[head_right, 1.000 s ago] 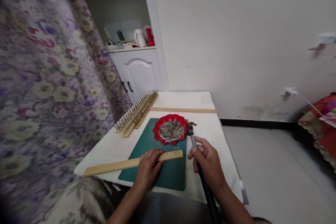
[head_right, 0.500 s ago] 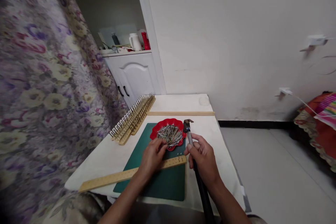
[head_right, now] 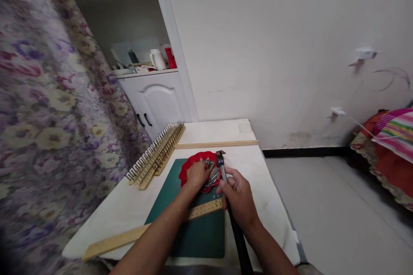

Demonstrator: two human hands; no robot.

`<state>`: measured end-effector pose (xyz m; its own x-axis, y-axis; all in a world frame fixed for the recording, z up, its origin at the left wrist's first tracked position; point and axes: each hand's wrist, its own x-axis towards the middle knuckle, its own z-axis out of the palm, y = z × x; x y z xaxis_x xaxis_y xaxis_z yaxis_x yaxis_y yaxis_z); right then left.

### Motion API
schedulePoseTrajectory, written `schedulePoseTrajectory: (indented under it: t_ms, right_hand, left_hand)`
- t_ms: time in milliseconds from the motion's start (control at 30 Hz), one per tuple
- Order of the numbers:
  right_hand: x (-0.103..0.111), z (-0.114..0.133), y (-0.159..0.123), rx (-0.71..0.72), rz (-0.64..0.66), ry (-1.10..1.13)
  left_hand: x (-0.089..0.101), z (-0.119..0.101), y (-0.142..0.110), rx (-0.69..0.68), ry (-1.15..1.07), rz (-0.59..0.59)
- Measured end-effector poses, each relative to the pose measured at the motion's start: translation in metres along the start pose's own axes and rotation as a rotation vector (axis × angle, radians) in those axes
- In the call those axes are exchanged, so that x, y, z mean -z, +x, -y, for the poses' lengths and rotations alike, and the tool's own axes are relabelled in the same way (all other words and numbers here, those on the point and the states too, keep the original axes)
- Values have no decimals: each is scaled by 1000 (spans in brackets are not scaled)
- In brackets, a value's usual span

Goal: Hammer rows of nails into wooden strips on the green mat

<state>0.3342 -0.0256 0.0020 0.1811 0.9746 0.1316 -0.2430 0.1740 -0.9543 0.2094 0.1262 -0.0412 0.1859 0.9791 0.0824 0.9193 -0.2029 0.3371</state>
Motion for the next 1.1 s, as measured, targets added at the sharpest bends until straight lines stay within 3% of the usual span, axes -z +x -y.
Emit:
schedulePoseTrajectory:
  t_ms: [200,367,467,567,700,833,1100]
  right_hand:
    - [0,1,1,-7,0,-4]
    - [0,4,-1,5,-4,-4]
    - [0,5,-3,12,2,0]
    - [0,5,-5,14,12,-5]
    - [0,5,-9,15,15,-29]
    - [3,3,-11,20,15,-61]
    - [7,2,-15,16,12,-79]
  left_hand:
    - [-2,4,2,23,-152,-33]
    - [9,12,-7,-78,-408,-48]
    - [16,15,-22,-104,-794,1]
    - [21,13,-43,-44,-1241,96]
    - [24,10,-71,81,-1478,167]
    - [17,14,-92,144,-1497,152]
    - [-9,24,-110,26,-1174,-22]
